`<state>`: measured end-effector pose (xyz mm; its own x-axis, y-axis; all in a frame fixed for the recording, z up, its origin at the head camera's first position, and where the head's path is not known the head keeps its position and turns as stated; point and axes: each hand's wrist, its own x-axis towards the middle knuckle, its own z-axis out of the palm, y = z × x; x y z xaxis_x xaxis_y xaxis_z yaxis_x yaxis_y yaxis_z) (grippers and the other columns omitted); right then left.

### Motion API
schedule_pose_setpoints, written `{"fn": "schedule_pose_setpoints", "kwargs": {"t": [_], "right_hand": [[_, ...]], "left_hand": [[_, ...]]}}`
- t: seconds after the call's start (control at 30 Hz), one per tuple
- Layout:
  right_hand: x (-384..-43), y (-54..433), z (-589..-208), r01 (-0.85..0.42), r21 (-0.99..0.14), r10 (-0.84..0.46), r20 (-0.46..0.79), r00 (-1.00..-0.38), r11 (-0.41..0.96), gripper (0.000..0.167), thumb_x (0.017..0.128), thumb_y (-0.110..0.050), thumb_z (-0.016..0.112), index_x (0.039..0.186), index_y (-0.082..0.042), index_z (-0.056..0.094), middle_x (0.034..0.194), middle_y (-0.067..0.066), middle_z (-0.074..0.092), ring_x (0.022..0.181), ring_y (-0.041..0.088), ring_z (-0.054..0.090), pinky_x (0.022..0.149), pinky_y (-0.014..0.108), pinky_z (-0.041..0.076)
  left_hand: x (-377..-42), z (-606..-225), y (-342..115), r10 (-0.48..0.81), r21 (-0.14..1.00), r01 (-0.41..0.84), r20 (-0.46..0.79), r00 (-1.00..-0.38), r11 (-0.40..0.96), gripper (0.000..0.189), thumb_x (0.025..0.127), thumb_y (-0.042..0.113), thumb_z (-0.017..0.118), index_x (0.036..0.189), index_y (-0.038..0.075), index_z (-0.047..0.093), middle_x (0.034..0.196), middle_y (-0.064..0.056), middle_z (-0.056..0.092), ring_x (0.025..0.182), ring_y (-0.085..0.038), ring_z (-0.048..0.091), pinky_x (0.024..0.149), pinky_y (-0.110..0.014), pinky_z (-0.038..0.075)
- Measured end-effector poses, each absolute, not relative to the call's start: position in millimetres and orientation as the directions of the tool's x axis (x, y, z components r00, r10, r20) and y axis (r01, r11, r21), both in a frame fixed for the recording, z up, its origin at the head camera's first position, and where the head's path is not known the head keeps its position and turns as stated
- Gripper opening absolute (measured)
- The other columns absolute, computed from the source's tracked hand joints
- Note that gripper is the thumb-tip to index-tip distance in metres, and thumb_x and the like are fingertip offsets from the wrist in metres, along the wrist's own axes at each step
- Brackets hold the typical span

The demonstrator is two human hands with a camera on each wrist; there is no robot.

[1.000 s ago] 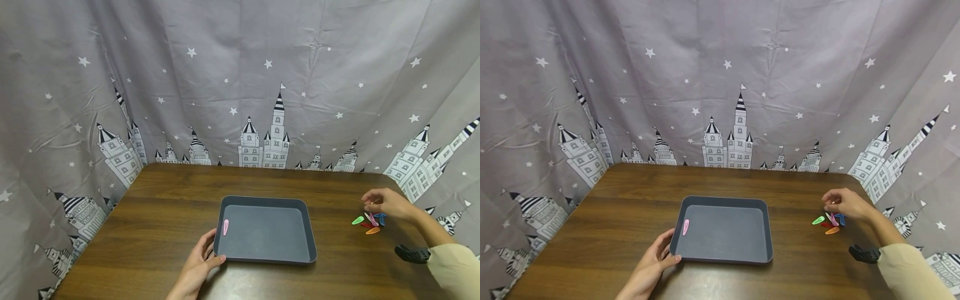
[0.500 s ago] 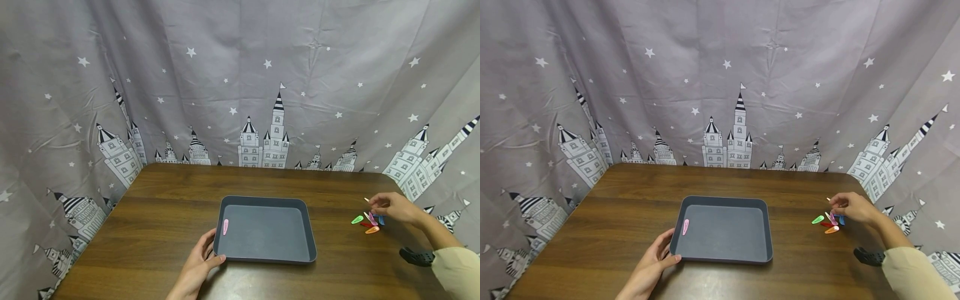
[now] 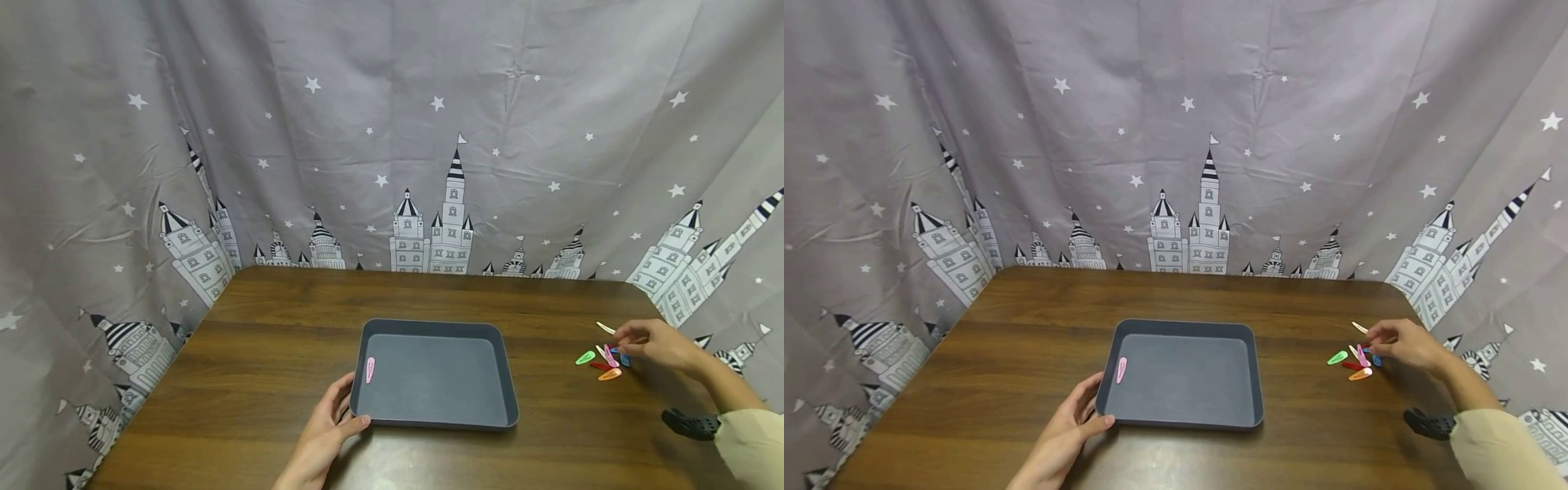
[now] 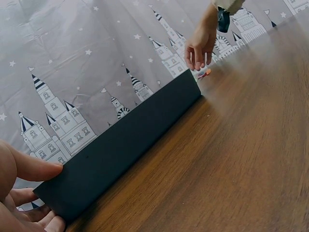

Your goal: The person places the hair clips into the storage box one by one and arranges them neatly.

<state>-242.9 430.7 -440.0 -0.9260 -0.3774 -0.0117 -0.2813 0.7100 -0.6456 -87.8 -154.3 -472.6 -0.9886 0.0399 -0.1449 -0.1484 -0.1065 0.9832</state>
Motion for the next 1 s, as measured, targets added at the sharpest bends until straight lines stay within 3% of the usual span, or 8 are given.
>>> {"fn": "schedule_pose_setpoints", "kwargs": {"t": [0.3,0.53,1.0], "right_hand": [[-235.5,443.3,-444.0,-0.24,-0.584,-0.32,-0.037,-0.947,0.776,0.018,0.092,-0.004,0.074,0.106,0.006,0.07,0.092,0.005,0.071,0.078,0.005,0.059,0.065,0.025,0.051],[-231.8,448.7,-449.9,-0.142,-0.611,-0.246,-0.089,-0.965,0.779,0.02,0.093,-0.007,0.074,0.107,0.007,0.068,0.089,0.004,0.068,0.073,0.009,0.056,0.06,0.025,0.049],[-232.2,443.2,-458.3,-0.186,-0.548,-0.231,-0.013,-0.973,0.816,0.025,0.089,-0.015,0.08,0.101,0.003,0.069,0.083,0.001,0.064,0.071,0.007,0.053,0.061,0.026,0.046]], "left_hand": [[-88.7,-472.4,-154.3,0.039,0.984,-0.147,-0.143,-0.989,-0.102,0.08,0.086,-0.012,0.07,0.156,-0.002,0.033,0.159,-0.028,0.035,0.149,-0.044,0.028,0.122,-0.056,0.023],[-87.7,-471.9,-153.9,0.036,0.982,-0.151,-0.148,-0.988,-0.113,0.079,0.085,-0.013,0.069,0.156,-0.002,0.034,0.159,-0.027,0.036,0.149,-0.042,0.028,0.122,-0.054,0.023],[-88.5,-472.7,-154.5,0.044,0.985,-0.143,-0.139,-0.989,-0.095,0.081,0.086,-0.01,0.07,0.157,-0.002,0.031,0.16,-0.028,0.033,0.149,-0.044,0.026,0.122,-0.057,0.02]]}}
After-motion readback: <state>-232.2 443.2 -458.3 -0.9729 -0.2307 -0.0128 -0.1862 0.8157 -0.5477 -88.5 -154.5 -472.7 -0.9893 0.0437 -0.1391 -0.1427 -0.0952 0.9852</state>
